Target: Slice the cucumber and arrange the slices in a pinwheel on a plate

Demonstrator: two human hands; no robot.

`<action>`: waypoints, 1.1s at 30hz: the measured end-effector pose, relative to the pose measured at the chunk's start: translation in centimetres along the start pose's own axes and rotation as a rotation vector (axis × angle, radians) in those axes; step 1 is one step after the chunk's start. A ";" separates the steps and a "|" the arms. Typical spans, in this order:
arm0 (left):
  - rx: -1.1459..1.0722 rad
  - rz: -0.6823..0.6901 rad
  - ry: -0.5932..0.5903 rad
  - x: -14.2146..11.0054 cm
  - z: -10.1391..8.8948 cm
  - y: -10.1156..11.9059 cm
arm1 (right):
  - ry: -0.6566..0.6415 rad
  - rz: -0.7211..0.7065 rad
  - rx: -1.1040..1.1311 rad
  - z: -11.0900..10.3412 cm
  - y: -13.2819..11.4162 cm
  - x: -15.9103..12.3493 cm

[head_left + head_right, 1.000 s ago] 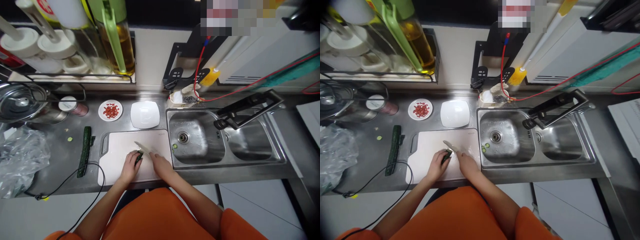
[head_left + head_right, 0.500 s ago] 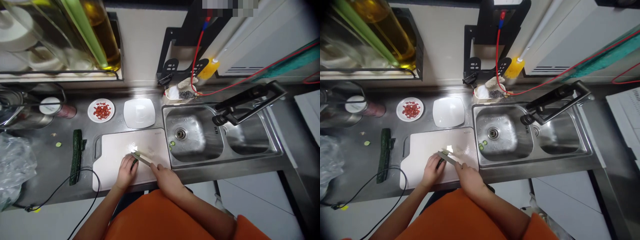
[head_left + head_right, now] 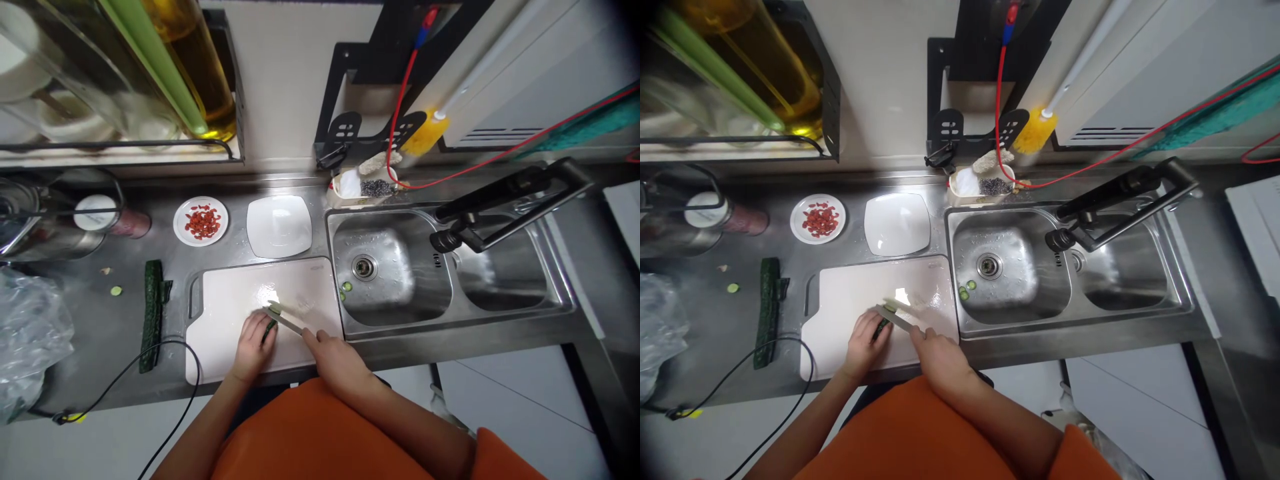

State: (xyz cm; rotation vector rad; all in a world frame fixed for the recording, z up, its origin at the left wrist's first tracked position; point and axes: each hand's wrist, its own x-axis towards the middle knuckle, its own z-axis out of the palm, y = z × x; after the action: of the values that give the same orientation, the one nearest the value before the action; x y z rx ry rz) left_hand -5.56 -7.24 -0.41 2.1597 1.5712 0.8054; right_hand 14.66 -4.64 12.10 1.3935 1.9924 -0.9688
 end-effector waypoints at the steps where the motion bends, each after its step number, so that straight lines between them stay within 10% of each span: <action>1: -0.004 0.001 0.003 0.0 0.0 0.0 | -0.001 -0.004 0.002 0.0 0.0 0.0; 33: -0.073 -0.052 0.020 0.5 -0.2 0.0 | 0.040 -0.051 0.021 -0.6 -0.3 1.5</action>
State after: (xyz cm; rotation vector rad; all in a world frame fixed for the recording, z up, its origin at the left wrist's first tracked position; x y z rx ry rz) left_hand -5.55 -6.79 -0.13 2.0577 1.5760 0.8571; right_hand 13.89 -3.39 11.43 1.3900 2.0621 -0.9938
